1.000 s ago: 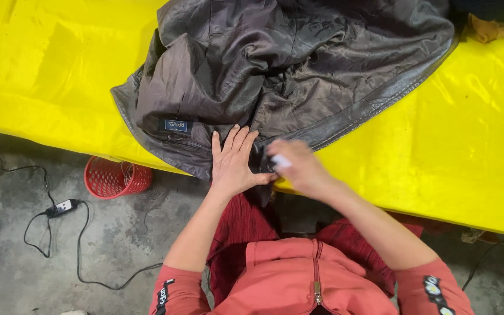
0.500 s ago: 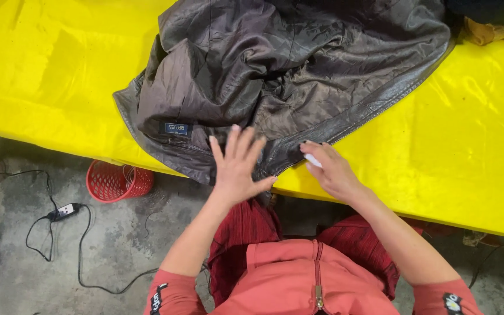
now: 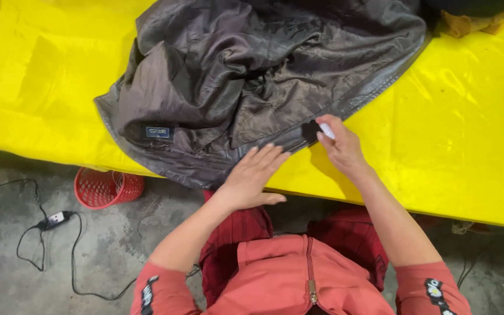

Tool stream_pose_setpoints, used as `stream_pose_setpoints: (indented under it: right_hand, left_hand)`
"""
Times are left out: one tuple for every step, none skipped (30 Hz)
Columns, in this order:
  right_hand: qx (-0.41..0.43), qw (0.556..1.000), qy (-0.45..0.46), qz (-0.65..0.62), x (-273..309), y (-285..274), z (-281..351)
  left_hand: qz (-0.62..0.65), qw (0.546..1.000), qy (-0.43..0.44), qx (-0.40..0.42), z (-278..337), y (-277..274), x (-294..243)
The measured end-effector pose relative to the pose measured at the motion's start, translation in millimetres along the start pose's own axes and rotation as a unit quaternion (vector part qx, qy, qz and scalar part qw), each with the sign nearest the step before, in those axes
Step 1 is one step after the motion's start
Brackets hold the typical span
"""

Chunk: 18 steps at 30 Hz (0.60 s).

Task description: Detailing the pockets and seams of a leather jacket by applying a liquid treatment and drying it with a hair dryer.

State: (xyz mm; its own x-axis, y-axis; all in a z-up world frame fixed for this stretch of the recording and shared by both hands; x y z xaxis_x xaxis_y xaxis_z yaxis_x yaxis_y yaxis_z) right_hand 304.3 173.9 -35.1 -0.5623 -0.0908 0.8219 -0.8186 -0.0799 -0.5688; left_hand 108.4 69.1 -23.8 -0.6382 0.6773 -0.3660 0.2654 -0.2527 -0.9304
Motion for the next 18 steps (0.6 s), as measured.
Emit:
stream_pose_setpoints:
  right_hand:
    - [0.008,1.000,-0.008,-0.003,-3.9,1.7,-2.5]
    - [0.013,1.000,-0.016,-0.006,-7.8,2.4,-4.4]
    - [0.006,1.000,-0.012,-0.006,-17.7,-0.6,-8.1]
    - [0.014,0.991,-0.010,-0.131,-26.0,-3.0,-13.8]
    - [0.021,0.967,-0.010,-0.254,-33.9,-5.2,-19.6]
    - [0.017,0.967,-0.009,-0.254,-48.3,-26.6,-25.7]
    - [-0.048,0.973,-0.030,-0.225,-61.1,-58.2,-30.1]
    - [-0.110,0.973,-0.051,-0.194,-73.2,-88.7,-32.7]
    - [-0.112,0.973,-0.050,-0.194,-98.1,-115.4,-35.8]
    - [-0.189,0.977,-0.039,-0.086,-122.0,-153.4,-36.8]
    - [-0.262,0.964,-0.028,0.023,-143.2,-190.5,-36.0]
    - [-0.264,0.964,-0.029,0.025,-162.3,-214.3,-34.2]
    - [-0.303,0.940,-0.049,0.150,-171.6,-240.7,-28.2]
    - [-0.337,0.899,-0.069,0.271,-180.3,-264.6,-22.8]
    - [-0.339,0.898,-0.069,0.272,-200.2,-279.4,-22.4]
    - [-0.356,0.851,-0.058,0.382,-216.3,-291.3,-21.1]
    - [-0.368,0.792,-0.047,0.486,-233.2,-302.4,-20.5]
    - [-0.368,0.791,-0.046,0.486,-240.0,-306.1,-19.6]
  left_hand:
    - [0.016,0.999,-0.024,-0.021,12.0,-7.0,3.3]
    - [0.032,0.998,-0.045,-0.041,23.8,-14.2,7.2]
    - [0.032,0.998,-0.037,-0.038,29.5,-6.3,3.8]
    - [0.004,0.995,-0.054,-0.079,36.9,-8.1,5.8]
    - [-0.023,0.990,-0.070,-0.120,45.4,-10.3,7.9]
    - [-0.024,0.990,-0.066,-0.118,43.3,-0.8,9.1]
    - [-0.075,0.980,-0.061,-0.177,45.0,-2.8,8.2]
    - [-0.125,0.962,-0.056,-0.235,49.0,-3.5,5.7]
    - [-0.125,0.963,-0.054,-0.234,48.6,-7.0,3.0]
    - [-0.116,0.962,-0.052,-0.244,48.5,-12.1,0.5]
    - [-0.108,0.960,-0.050,-0.253,48.7,-17.5,-2.1]
    - [-0.107,0.960,-0.048,-0.254,48.8,-18.2,-3.1]
    - [-0.108,0.959,-0.045,-0.260,49.2,-19.6,-4.8]
    - [-0.110,0.957,-0.042,-0.265,48.8,-21.7,-6.2]
    - [-0.110,0.957,-0.039,-0.267,49.1,-22.3,-7.1]
    - [-0.110,0.958,-0.042,-0.262,48.9,-22.2,-7.0]
    - [-0.109,0.959,-0.046,-0.258,48.6,-21.9,-6.6]
    - [-0.108,0.959,-0.045,-0.258,48.8,-22.3,-6.8]
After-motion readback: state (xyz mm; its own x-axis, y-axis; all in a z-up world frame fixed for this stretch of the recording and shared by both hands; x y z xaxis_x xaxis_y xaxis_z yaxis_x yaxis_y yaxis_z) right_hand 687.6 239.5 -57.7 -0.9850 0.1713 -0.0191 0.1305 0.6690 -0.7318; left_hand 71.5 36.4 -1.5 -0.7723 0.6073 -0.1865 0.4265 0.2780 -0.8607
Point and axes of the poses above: each hand's wrist, its own z-axis away from the middle knuckle, its own y-axis out of the palm, x = y × z, the point moved 9 cm from there along -z, towards the middle knuckle, and after that the axes turned 5 degrees about y, right-handed, at the moved point
